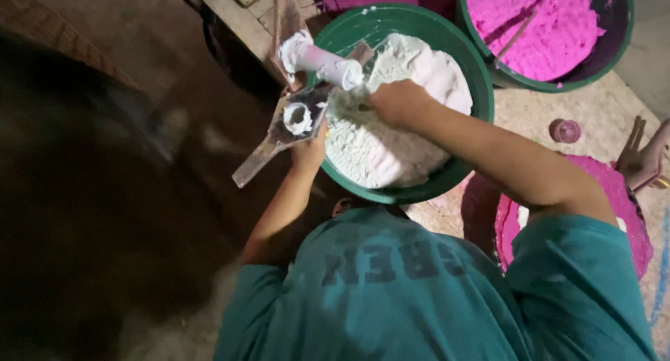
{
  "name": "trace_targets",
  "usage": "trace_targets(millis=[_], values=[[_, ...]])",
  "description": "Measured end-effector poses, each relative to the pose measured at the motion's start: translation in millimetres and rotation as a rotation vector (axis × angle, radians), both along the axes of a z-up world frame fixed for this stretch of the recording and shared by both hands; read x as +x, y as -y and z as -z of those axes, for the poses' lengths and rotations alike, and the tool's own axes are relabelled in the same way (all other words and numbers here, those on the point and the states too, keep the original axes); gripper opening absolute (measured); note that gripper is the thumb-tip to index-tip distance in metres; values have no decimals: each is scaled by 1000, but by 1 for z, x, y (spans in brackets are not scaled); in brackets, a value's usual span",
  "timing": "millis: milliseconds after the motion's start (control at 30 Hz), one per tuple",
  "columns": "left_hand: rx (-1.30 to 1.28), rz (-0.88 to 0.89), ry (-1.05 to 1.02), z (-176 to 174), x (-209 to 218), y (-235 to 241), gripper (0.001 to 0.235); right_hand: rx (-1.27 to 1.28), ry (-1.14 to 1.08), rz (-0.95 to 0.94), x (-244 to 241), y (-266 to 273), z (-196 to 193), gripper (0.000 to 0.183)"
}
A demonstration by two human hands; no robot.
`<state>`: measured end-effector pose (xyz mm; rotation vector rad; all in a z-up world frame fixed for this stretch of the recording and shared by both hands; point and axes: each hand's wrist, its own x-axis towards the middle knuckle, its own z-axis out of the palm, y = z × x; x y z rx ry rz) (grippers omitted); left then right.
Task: The person scoops white and pink powders into a wooden mold and presses them onto a pink glittery tray to form two-toned circular shapes. They repeat this process to create multiple decorative circles.
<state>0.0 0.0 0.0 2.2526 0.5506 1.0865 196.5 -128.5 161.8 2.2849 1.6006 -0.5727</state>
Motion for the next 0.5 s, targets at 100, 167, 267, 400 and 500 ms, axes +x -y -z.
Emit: trace_targets(millis=[100,167,267,400,500], values=[[-310,96,171,-81,-7,-7,47,10,-238,128,-6,21,-61,38],[-322,46,251,-127,0,-22,62,191,-287,121,-5,50,-109,28],[101,-63,62,-173,-7,-37,68,287,-214,147,-7,97,-182,30],[147,68,-61,-198,10,-20,66,328,-36,88,-14,112,-235,35],[128,279,-78,-196,30,22,60,284,354,-194,-35,92,-212,36]])
